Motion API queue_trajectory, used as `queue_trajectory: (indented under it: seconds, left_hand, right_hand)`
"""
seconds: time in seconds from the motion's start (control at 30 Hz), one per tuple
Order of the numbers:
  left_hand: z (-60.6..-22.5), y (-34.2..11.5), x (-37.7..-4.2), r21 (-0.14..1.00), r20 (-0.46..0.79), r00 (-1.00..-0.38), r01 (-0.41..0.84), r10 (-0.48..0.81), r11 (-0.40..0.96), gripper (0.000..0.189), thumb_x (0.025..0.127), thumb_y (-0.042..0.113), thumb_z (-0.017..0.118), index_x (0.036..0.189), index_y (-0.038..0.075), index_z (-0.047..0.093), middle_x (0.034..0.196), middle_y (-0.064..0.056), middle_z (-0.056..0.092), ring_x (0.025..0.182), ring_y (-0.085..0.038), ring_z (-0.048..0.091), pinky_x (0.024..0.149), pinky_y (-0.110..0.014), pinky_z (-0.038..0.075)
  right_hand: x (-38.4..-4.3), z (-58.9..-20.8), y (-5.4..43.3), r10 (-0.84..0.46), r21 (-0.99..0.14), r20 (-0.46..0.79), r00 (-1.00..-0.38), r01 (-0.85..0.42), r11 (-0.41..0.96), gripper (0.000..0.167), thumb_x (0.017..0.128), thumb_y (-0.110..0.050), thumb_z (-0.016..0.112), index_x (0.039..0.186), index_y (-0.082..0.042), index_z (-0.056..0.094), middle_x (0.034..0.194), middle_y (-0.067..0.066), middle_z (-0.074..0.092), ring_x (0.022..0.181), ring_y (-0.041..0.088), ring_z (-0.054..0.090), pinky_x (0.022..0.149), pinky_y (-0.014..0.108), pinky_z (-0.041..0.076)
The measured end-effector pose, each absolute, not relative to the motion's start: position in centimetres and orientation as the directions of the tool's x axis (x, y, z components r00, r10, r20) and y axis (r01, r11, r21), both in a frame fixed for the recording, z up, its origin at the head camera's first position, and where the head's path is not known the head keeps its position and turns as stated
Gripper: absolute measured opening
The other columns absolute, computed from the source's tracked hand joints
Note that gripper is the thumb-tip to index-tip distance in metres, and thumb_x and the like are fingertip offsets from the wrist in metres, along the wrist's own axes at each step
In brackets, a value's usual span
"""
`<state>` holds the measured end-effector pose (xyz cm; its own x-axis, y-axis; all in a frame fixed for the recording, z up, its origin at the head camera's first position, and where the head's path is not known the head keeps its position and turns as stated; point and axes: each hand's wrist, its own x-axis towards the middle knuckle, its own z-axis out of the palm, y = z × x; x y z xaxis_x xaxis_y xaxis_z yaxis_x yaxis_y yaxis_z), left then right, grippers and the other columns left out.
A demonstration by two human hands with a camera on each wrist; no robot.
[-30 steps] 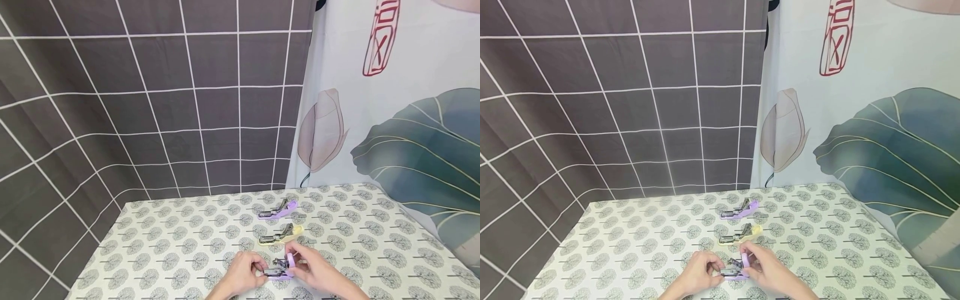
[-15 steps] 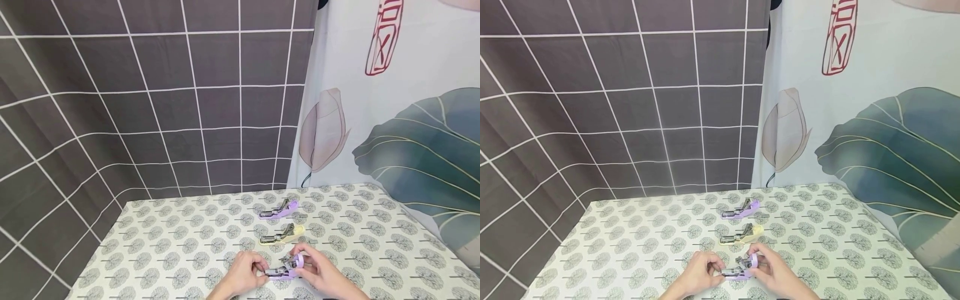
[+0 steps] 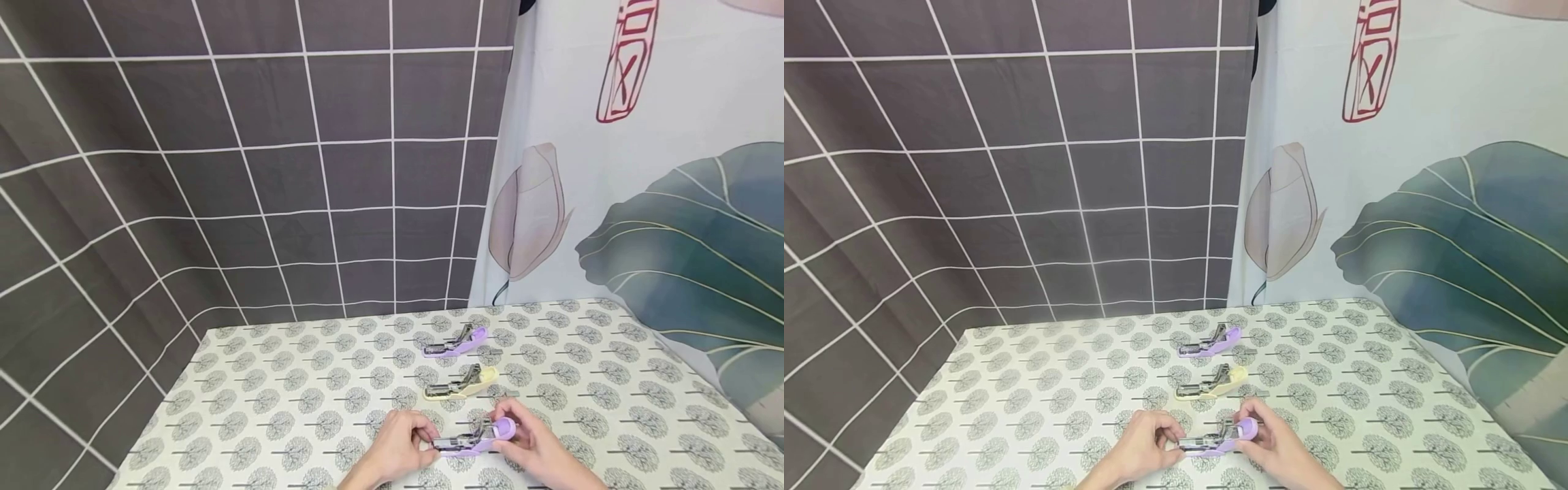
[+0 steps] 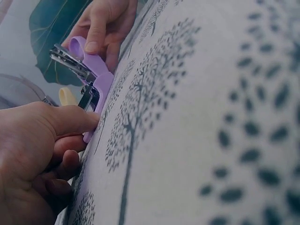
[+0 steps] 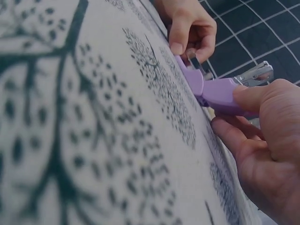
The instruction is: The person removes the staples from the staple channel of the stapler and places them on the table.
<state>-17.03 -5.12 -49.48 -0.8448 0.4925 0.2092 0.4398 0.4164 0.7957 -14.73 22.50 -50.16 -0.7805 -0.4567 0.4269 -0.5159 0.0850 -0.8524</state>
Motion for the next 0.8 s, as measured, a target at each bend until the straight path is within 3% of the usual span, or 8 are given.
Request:
queue_trajectory:
  seconds: [0.17, 0.23, 0.4, 0.47, 0.57, 0.63, 0.7, 0.8]
  left_hand:
    - [-49.5, -5.2, -17.0, 0.782, 0.225, -0.841, 0.457, 0.492, 0.423, 0.021, 0.069, 0.004, 0.085, 0.082, 0.015, 0.073, 0.073, 0.019, 0.060, 0.055, 0.005, 0.044, 0.057, -0.015, 0.041]
    - [-49.5, -5.2, -17.1, 0.779, 0.231, -0.838, 0.464, 0.495, 0.422, 0.021, 0.069, 0.004, 0.086, 0.082, 0.015, 0.073, 0.073, 0.019, 0.060, 0.055, 0.005, 0.044, 0.058, -0.015, 0.041]
    - [-49.6, -5.2, -17.1, 0.780, 0.237, -0.833, 0.470, 0.500, 0.413, 0.020, 0.069, 0.004, 0.085, 0.081, 0.014, 0.073, 0.073, 0.019, 0.060, 0.055, 0.005, 0.044, 0.055, -0.015, 0.040]
    - [-49.7, -5.1, -17.1, 0.777, 0.244, -0.831, 0.475, 0.499, 0.412, 0.020, 0.069, 0.003, 0.085, 0.081, 0.014, 0.073, 0.073, 0.019, 0.060, 0.055, 0.006, 0.044, 0.055, -0.015, 0.040]
    - [-49.7, -5.0, -17.1, 0.782, 0.245, -0.830, 0.475, 0.502, 0.404, 0.020, 0.069, 0.002, 0.085, 0.082, 0.013, 0.073, 0.073, 0.018, 0.060, 0.056, 0.006, 0.044, 0.054, -0.015, 0.041]
    - [-49.8, -5.0, -17.1, 0.785, 0.245, -0.830, 0.473, 0.501, 0.399, 0.021, 0.069, 0.002, 0.085, 0.082, 0.012, 0.073, 0.073, 0.018, 0.059, 0.056, 0.006, 0.044, 0.053, -0.015, 0.041]
    - [-49.8, -5.0, -17.1, 0.789, 0.244, -0.830, 0.470, 0.501, 0.395, 0.021, 0.069, 0.001, 0.084, 0.082, 0.012, 0.073, 0.073, 0.018, 0.059, 0.055, 0.006, 0.043, 0.053, -0.015, 0.041]
    - [-49.8, -5.1, -17.2, 0.780, 0.254, -0.829, 0.481, 0.499, 0.401, 0.022, 0.069, 0.001, 0.084, 0.082, 0.013, 0.072, 0.073, 0.018, 0.058, 0.055, 0.006, 0.042, 0.052, -0.015, 0.041]
  right_hand:
    - [-14.7, -50.4, 22.9, -0.454, -0.875, 0.384, -0.804, -0.474, 0.098, 0.029, 0.088, 0.002, 0.067, 0.107, -0.005, 0.047, 0.093, 0.009, 0.051, 0.078, 0.016, 0.064, 0.071, 0.029, 0.057]
    - [-14.7, -50.4, 23.0, -0.454, -0.868, 0.390, -0.801, -0.484, 0.108, 0.031, 0.088, 0.003, 0.068, 0.108, -0.006, 0.047, 0.095, 0.009, 0.052, 0.077, 0.015, 0.063, 0.069, 0.028, 0.056]
    - [-14.6, -50.3, 23.1, -0.445, -0.839, 0.407, -0.798, -0.519, 0.163, 0.034, 0.086, 0.000, 0.072, 0.108, -0.008, 0.047, 0.094, 0.010, 0.053, 0.066, 0.005, 0.053, 0.055, 0.025, 0.050]
    - [-14.6, -50.2, 23.1, -0.442, -0.829, 0.411, -0.798, -0.529, 0.184, 0.036, 0.085, 0.000, 0.073, 0.109, -0.007, 0.048, 0.098, 0.012, 0.055, 0.071, 0.004, 0.056, 0.060, 0.024, 0.052]
    - [-14.2, -50.0, 23.0, -0.399, -0.772, 0.461, -0.793, -0.580, 0.260, 0.046, 0.079, 0.003, 0.078, 0.115, -0.002, 0.049, 0.110, 0.013, 0.059, 0.090, 0.006, 0.062, 0.078, 0.019, 0.052]
    - [-13.9, -49.5, 22.8, -0.328, -0.685, 0.552, -0.767, -0.641, 0.346, 0.055, 0.073, 0.007, 0.080, 0.118, 0.001, 0.051, 0.119, 0.011, 0.058, 0.103, 0.010, 0.061, 0.089, 0.018, 0.048]
    - [-13.6, -48.8, 22.4, -0.218, -0.589, 0.661, -0.717, -0.677, 0.441, 0.057, 0.068, 0.013, 0.080, 0.117, 0.005, 0.053, 0.119, 0.007, 0.057, 0.102, 0.010, 0.059, 0.087, 0.015, 0.047]
    - [-13.1, -47.4, 21.3, -0.072, -0.522, 0.762, -0.644, -0.676, 0.520, 0.049, 0.067, 0.020, 0.074, 0.111, 0.004, 0.057, 0.107, 0.001, 0.058, 0.084, 0.009, 0.058, 0.075, 0.015, 0.048]
